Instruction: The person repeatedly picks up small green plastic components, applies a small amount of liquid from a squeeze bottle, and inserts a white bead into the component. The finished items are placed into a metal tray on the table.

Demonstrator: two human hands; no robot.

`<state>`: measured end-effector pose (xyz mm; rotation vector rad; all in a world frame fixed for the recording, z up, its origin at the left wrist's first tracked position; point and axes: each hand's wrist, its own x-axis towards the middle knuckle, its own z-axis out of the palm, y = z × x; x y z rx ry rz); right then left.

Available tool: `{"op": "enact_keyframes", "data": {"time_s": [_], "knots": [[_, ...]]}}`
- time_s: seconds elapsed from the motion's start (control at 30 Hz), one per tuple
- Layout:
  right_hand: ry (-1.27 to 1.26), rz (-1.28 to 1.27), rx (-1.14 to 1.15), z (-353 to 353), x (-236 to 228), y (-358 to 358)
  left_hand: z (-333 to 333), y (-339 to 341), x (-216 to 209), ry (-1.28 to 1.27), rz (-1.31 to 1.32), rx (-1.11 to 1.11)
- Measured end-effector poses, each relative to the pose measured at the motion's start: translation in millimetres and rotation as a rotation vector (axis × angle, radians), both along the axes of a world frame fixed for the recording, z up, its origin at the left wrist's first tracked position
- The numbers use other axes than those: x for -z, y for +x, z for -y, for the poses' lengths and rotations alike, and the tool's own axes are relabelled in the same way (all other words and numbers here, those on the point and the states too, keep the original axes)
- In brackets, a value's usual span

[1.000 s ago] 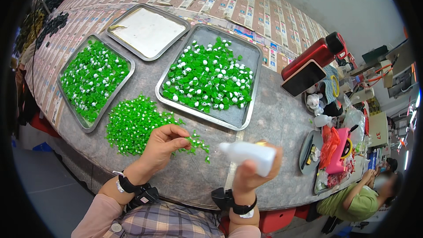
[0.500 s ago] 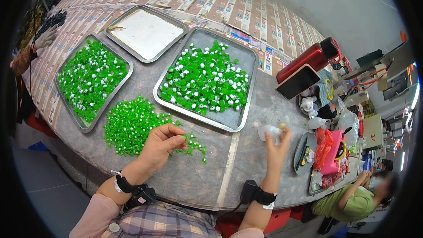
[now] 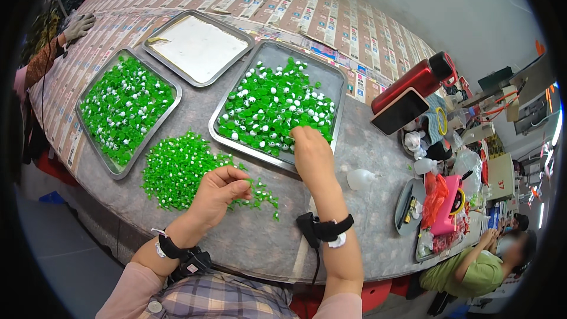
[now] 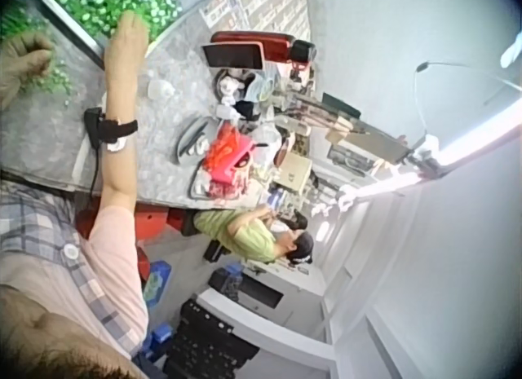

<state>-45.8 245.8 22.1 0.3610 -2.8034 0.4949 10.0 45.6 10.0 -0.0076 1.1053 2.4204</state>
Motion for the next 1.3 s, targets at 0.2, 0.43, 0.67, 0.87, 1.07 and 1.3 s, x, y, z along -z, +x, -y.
{"op": "enact_keyframes", "data": {"time_s": [0.2,0.43,0.67,0.87,1.07,1.3], "knots": [[-1.028,0.345,-0.012,5.8,-37.9,44.8,1.9,3.2,-2.3,0.038,-0.007,0.066],[-1.531,0.645,-0.053,33.0,-18.4,84.0,-5.1,7.7,-2.0,0.066,0.051,0.124],[-1.44,0.58,-0.019,33.8,-10.1,92.7,-4.5,5.2,-0.4,0.123,0.077,0.136],[-1.552,0.63,0.036,35.7,-11.5,92.3,-4.6,6.0,0.9,0.117,0.111,0.146],[-1.534,0.468,0.037,34.1,-8.2,95.2,-5.8,5.7,-0.2,0.062,0.098,0.097],[-1.434,0.428,0.05,37.9,-9.2,95.2,-6.8,7.1,1.6,-0.017,0.039,0.091]]}}
